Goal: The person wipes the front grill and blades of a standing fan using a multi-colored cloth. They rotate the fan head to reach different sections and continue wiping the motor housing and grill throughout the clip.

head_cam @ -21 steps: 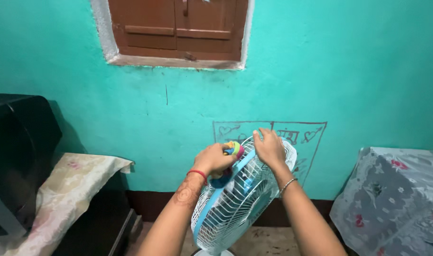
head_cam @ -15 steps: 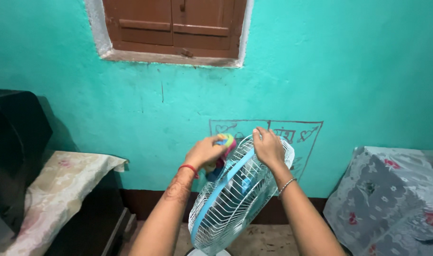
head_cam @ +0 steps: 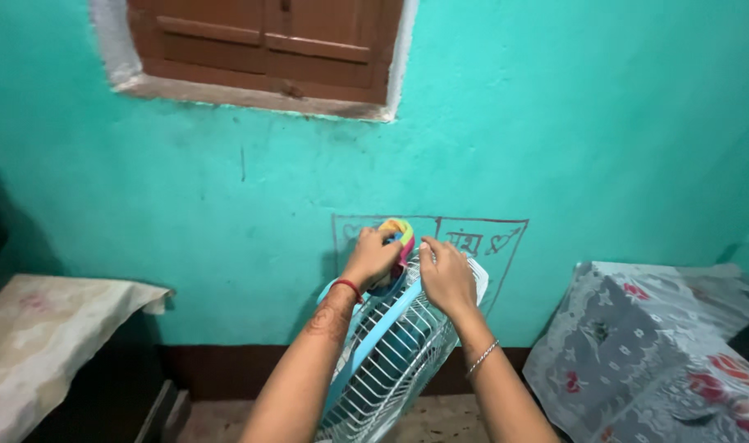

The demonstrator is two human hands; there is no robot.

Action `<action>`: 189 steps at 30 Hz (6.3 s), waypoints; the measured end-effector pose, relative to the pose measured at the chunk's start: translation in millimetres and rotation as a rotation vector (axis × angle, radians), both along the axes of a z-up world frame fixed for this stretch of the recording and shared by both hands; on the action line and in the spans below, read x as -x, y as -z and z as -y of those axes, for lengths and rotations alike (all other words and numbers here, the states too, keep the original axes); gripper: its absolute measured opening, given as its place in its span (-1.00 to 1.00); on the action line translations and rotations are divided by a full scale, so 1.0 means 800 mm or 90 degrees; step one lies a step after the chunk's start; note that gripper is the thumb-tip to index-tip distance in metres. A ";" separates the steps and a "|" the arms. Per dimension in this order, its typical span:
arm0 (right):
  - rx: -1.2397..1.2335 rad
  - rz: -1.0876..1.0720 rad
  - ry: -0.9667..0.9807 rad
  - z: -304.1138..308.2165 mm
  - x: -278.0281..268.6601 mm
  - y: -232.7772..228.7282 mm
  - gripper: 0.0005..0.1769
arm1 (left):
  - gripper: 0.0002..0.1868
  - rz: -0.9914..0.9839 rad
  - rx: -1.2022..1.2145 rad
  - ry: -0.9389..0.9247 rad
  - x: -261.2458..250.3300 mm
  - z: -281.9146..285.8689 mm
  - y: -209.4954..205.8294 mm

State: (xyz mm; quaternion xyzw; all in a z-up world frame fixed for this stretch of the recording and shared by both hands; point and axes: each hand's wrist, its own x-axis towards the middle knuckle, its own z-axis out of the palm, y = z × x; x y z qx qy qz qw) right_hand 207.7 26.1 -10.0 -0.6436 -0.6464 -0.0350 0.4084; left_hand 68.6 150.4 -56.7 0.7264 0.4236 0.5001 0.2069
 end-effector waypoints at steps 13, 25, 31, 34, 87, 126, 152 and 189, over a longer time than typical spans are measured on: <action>0.056 -0.055 0.047 0.013 0.001 -0.011 -0.49 | -0.54 -0.211 0.188 0.104 0.028 0.066 -0.078; 0.107 -0.092 0.220 0.010 -0.001 0.013 -0.38 | -0.52 -0.147 0.138 0.267 0.083 0.045 0.015; 0.097 -0.092 0.298 0.005 0.000 0.005 -0.36 | -0.40 -0.020 0.196 0.242 0.088 0.037 -0.012; 0.099 -0.102 0.301 0.009 0.003 0.005 -0.36 | -0.49 0.068 -0.012 0.284 0.080 0.031 0.002; 0.065 -0.109 0.629 0.039 0.076 0.005 -0.33 | -0.46 0.076 -0.371 0.760 0.120 -0.020 0.014; 0.168 0.033 0.837 0.011 0.167 -0.047 -0.46 | -0.48 0.189 -0.349 0.769 0.036 -0.098 -0.004; 0.141 0.052 1.006 -0.017 0.204 -0.019 -0.56 | -0.70 0.268 -0.167 0.875 -0.002 -0.095 0.024; 0.133 0.011 1.120 -0.046 0.220 -0.022 -0.54 | -0.62 0.253 -0.410 1.059 -0.053 -0.156 0.010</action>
